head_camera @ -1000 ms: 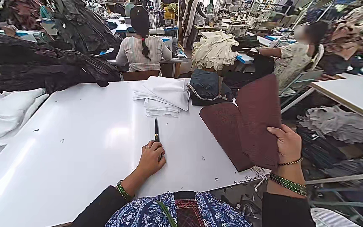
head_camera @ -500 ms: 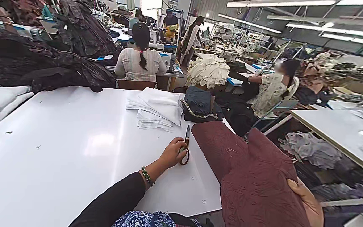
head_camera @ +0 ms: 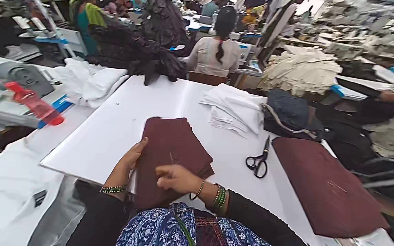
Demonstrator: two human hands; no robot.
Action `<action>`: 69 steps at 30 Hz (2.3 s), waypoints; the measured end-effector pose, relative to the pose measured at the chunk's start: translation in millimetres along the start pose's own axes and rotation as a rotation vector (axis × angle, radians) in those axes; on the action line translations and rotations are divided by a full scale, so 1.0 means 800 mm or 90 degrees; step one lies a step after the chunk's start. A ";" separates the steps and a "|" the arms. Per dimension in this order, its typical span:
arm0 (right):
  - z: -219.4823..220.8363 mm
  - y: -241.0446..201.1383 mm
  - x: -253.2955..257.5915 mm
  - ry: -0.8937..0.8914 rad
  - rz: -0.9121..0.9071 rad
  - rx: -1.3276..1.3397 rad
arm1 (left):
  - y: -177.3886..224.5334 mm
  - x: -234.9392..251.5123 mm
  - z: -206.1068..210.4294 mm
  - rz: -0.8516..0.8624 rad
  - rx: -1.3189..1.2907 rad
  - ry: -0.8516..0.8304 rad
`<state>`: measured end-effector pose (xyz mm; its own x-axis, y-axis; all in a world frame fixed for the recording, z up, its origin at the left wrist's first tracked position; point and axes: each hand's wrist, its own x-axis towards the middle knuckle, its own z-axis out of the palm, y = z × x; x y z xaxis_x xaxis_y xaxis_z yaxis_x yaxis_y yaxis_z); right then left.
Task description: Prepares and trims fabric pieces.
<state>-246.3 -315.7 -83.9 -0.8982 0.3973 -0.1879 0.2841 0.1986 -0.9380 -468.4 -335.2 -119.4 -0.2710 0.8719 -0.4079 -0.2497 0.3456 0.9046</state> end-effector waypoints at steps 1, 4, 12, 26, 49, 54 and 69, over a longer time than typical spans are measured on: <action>0.025 0.008 0.020 -0.075 -0.020 -0.018 | 0.001 0.000 -0.022 0.019 0.024 0.050; 0.051 0.008 0.051 -0.170 -0.107 -0.017 | 0.005 0.003 -0.091 0.050 0.106 0.076; 0.025 0.024 0.059 0.179 -0.225 0.169 | 0.069 0.088 -0.140 0.050 0.510 -0.010; -0.058 0.102 0.012 0.569 -0.008 0.270 | 0.102 0.078 0.010 0.196 0.793 -0.339; -0.108 0.113 0.006 0.524 0.017 0.296 | 0.094 0.117 0.119 0.108 1.079 -0.007; -0.106 0.112 0.006 0.513 0.026 0.270 | 0.089 0.123 0.141 0.070 1.084 0.022; -0.106 0.109 0.002 0.477 0.056 0.157 | 0.102 0.123 0.095 0.088 0.936 0.098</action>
<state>-194.1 -221.5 -141.5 -0.3862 0.9170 -0.1001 0.1825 -0.0305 -0.9827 -444.3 -194.9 -76.3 -0.3302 0.9145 -0.2338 0.9015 0.3789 0.2091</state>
